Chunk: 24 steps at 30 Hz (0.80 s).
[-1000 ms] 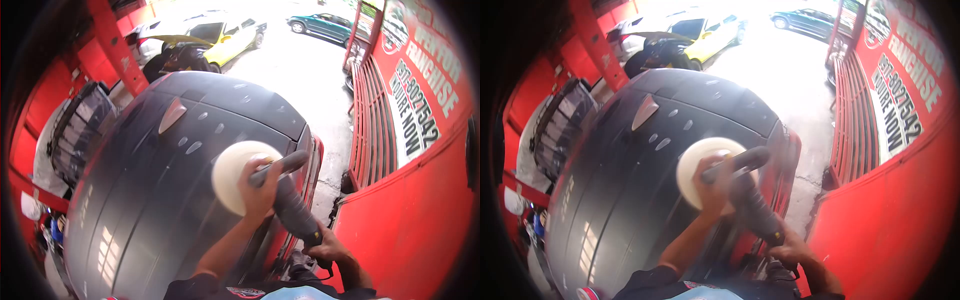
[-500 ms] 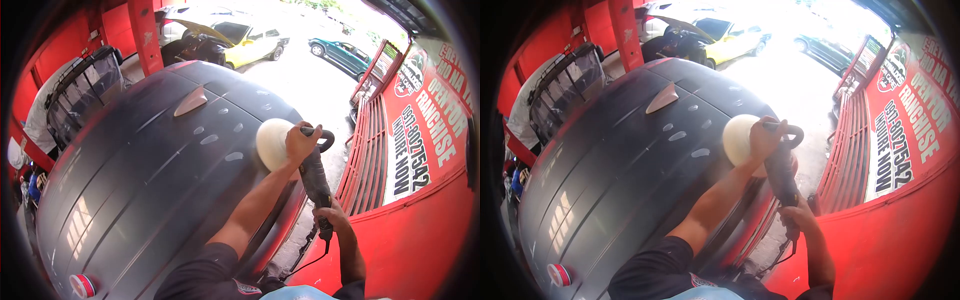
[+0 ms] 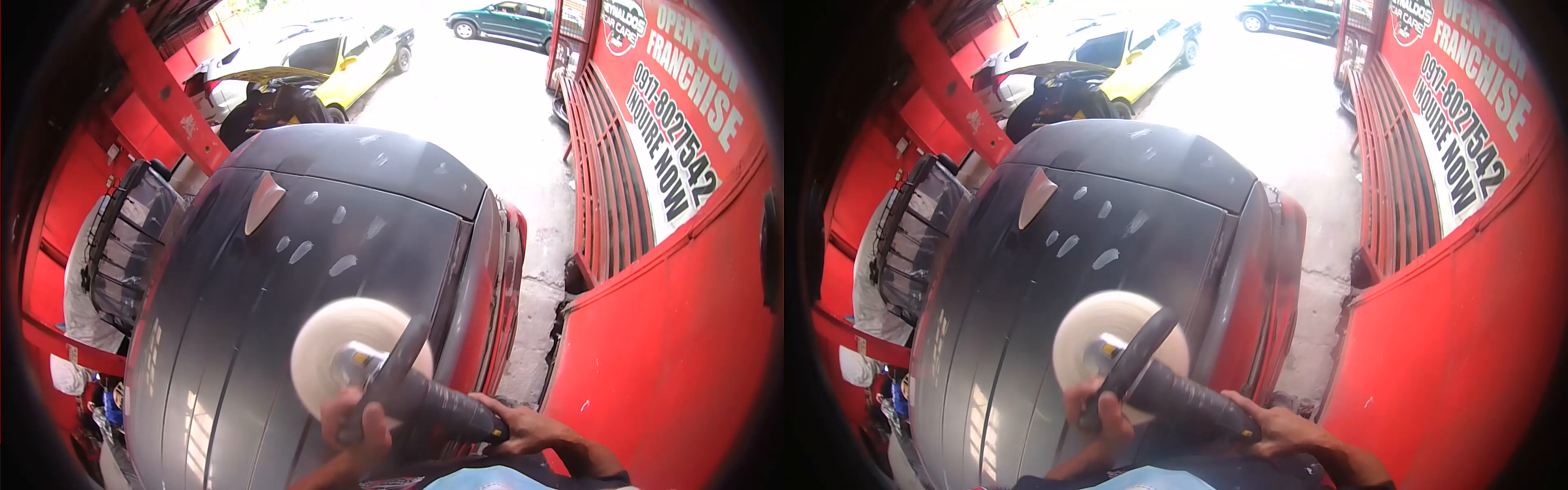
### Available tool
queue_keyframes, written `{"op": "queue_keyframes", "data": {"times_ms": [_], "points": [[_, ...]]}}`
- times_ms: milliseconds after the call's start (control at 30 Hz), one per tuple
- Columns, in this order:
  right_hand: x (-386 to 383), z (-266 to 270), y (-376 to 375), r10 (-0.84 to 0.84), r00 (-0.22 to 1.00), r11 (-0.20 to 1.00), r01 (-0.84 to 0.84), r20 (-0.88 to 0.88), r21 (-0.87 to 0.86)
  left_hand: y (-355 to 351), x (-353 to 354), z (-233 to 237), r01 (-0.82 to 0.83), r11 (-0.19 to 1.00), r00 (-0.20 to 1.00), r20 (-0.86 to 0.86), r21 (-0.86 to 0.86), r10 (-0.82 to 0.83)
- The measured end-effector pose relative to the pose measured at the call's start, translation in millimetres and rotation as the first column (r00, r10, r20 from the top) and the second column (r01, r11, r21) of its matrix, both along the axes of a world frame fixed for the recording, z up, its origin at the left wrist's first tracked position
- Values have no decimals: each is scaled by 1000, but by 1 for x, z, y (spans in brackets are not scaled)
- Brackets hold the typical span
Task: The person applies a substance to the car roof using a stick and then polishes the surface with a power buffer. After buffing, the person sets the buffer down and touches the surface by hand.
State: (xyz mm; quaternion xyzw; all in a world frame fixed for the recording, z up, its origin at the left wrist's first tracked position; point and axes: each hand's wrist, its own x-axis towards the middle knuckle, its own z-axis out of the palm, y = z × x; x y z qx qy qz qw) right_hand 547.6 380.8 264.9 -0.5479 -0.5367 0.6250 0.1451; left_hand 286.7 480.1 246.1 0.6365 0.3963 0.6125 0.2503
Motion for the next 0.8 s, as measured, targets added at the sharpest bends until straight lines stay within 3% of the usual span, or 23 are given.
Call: {"op": "queue_keyframes", "data": {"times_ms": [33,67,167,233,300,433,533,733,800], "points": [[-1,2,-5,107,992,992,-102,70,-70,-14,-5,-2,62,997,991,124,-40,-57],[1,-5,-12,110,993,994,-109,29,-28,-23,-4,5,123,990,962,255,-73,-101],[-1,2,-17,23,1000,1000,-22,-21,18,-23,3,27,60,980,994,102,-191,-41],[-4,1,-10,-61,997,997,64,-51,51,6,7,19,118,964,991,96,-237,-98],[-4,1,3,-139,986,987,146,-87,75,52,24,7,94,993,993,75,-77,-88],[2,1,46,-265,947,941,295,-181,167,121,72,17,302,936,906,359,-179,-223],[13,-5,80,-369,906,910,398,-210,119,173,105,16,329,930,891,379,-163,-249],[45,-8,145,-392,888,864,445,-242,235,251,159,25,342,930,886,376,-132,-272],[48,3,156,-478,862,855,500,-167,139,261,172,32,342,927,894,357,-155,-270]]}}
